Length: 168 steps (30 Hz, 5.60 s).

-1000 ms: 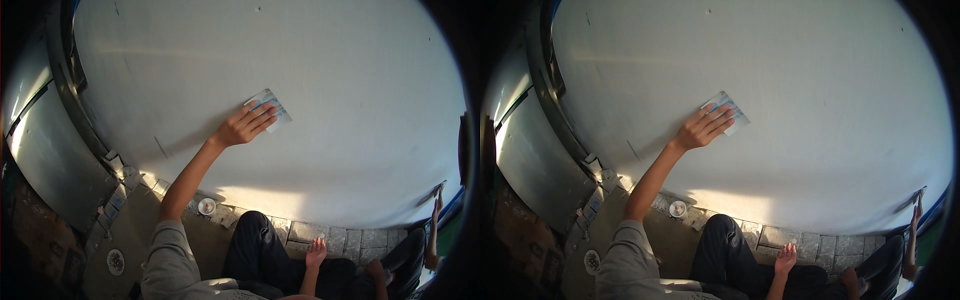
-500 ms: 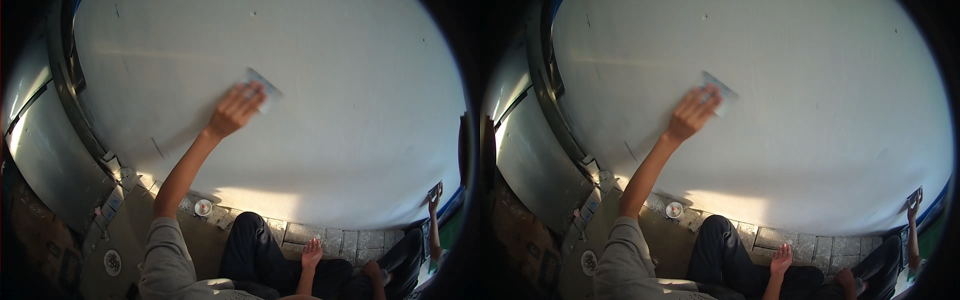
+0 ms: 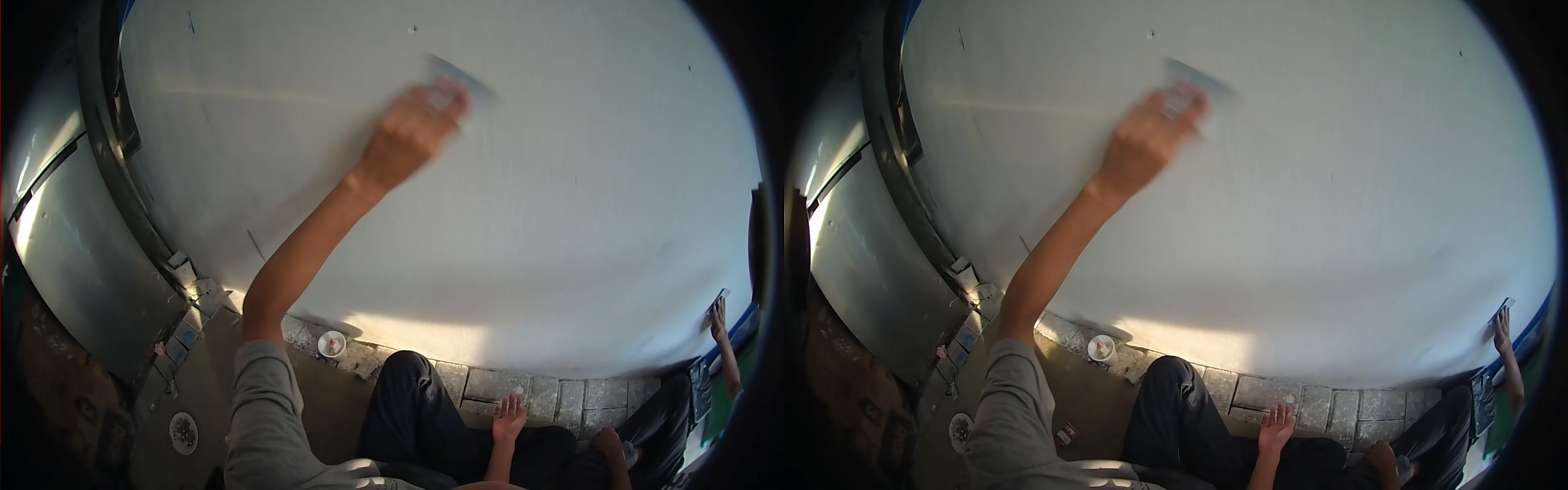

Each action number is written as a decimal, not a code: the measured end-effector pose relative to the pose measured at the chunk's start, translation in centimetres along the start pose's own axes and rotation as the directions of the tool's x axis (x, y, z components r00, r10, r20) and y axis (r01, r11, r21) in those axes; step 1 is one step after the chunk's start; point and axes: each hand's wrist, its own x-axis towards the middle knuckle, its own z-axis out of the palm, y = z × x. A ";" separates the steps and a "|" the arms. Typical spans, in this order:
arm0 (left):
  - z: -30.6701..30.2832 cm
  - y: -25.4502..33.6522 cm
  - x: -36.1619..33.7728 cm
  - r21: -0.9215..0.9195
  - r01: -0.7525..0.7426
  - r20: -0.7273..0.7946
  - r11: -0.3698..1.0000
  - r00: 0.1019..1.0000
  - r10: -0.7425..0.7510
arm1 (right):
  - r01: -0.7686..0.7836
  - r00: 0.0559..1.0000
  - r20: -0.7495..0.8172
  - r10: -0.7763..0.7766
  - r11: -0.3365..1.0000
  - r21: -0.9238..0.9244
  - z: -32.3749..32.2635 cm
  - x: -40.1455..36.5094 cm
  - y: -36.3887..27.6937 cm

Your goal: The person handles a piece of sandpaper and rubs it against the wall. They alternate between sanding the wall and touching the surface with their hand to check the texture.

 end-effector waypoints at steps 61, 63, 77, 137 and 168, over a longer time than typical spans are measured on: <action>1.2 -2.9 -0.8 0.367 -0.065 -0.209 0.928 0.966 0.151 | -0.048 0.998 -0.030 0.048 0.999 0.008 -0.8 0.6 -0.4; 1.9 -5.4 -0.2 0.293 -0.021 -0.248 0.956 0.964 0.097 | -0.072 0.995 -0.069 0.072 0.997 -0.002 -0.4 0.6 -0.3; 0.5 -0.9 -3.6 0.314 -0.079 -0.039 0.946 0.995 0.096 | -0.036 0.998 -0.049 0.034 0.999 -0.027 -0.3 0.5 -0.1; 2.3 4.8 2.2 0.322 0.111 -0.078 0.940 0.993 -0.090 | -0.039 0.999 -0.034 0.042 0.996 0.079 0.5 -0.2 0.4; 4.1 -2.3 1.7 0.305 -0.080 0.003 0.949 0.997 0.083 | -0.051 0.996 -0.070 0.062 0.989 0.141 1.7 -1.0 -0.1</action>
